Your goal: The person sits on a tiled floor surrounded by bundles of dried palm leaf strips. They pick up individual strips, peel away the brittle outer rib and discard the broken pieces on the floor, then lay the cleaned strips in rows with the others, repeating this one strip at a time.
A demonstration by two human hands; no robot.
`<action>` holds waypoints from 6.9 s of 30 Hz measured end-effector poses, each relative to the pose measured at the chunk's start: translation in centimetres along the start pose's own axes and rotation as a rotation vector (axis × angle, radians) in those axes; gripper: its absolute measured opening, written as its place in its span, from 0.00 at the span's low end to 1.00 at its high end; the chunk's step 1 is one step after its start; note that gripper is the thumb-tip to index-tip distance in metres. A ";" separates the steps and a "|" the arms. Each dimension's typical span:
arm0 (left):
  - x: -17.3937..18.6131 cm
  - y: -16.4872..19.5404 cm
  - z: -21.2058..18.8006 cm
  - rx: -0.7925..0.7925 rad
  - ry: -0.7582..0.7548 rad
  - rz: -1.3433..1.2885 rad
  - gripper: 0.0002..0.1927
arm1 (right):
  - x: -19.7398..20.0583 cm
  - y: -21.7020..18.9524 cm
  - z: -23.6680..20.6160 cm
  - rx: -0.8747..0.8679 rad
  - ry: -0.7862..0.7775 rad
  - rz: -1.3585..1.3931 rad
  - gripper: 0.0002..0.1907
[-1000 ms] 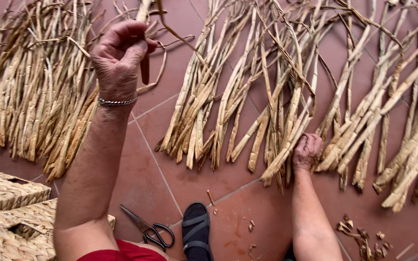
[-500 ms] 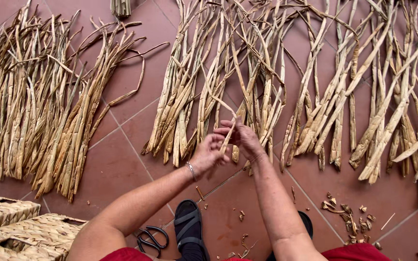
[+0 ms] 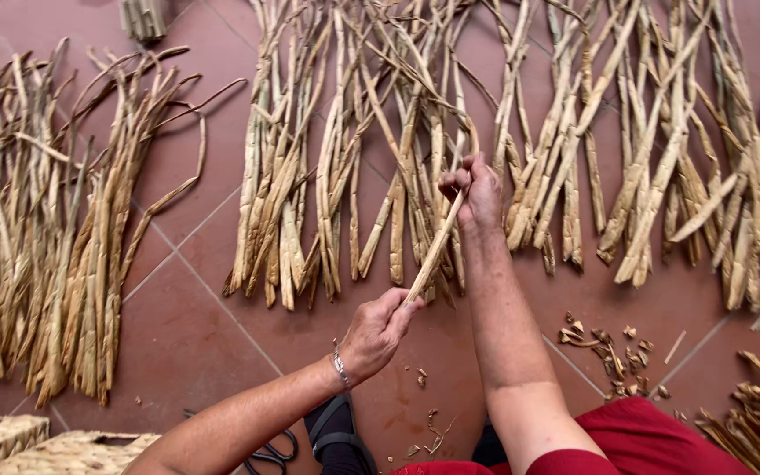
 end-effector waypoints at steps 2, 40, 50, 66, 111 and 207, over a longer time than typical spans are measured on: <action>-0.5 0.6 -1.6 -0.034 -0.051 -0.017 0.10 | 0.9 -1.6 1.4 -0.018 0.053 0.011 0.16; -5.3 -12.7 18.4 0.206 0.286 0.398 0.17 | 6.5 0.2 5.5 -0.451 -0.525 -1.285 0.24; -6.2 -16.4 19.4 0.298 0.031 -0.525 0.13 | 5.9 -3.4 7.4 -0.379 -0.502 -1.068 0.05; -6.1 -14.7 17.9 0.001 0.457 -0.512 0.15 | 4.8 -1.4 4.9 -0.060 -0.887 -1.688 0.13; -8.9 -11.9 19.0 0.078 0.325 -0.268 0.17 | 6.2 5.4 -2.5 -0.605 -0.530 -0.967 0.16; 15.6 -14.5 16.0 -0.016 0.872 0.228 0.17 | 1.8 3.8 -2.1 0.238 -1.977 -2.434 0.40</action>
Point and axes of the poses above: each hand's wrist, its own z-axis towards the middle knuckle, its own x-axis out of the back of the hand, y = z × x, the point moved 7 cm from there along z, towards the middle knuckle, and after that the axes turned 13 degrees about x, right-handed, at the moved point
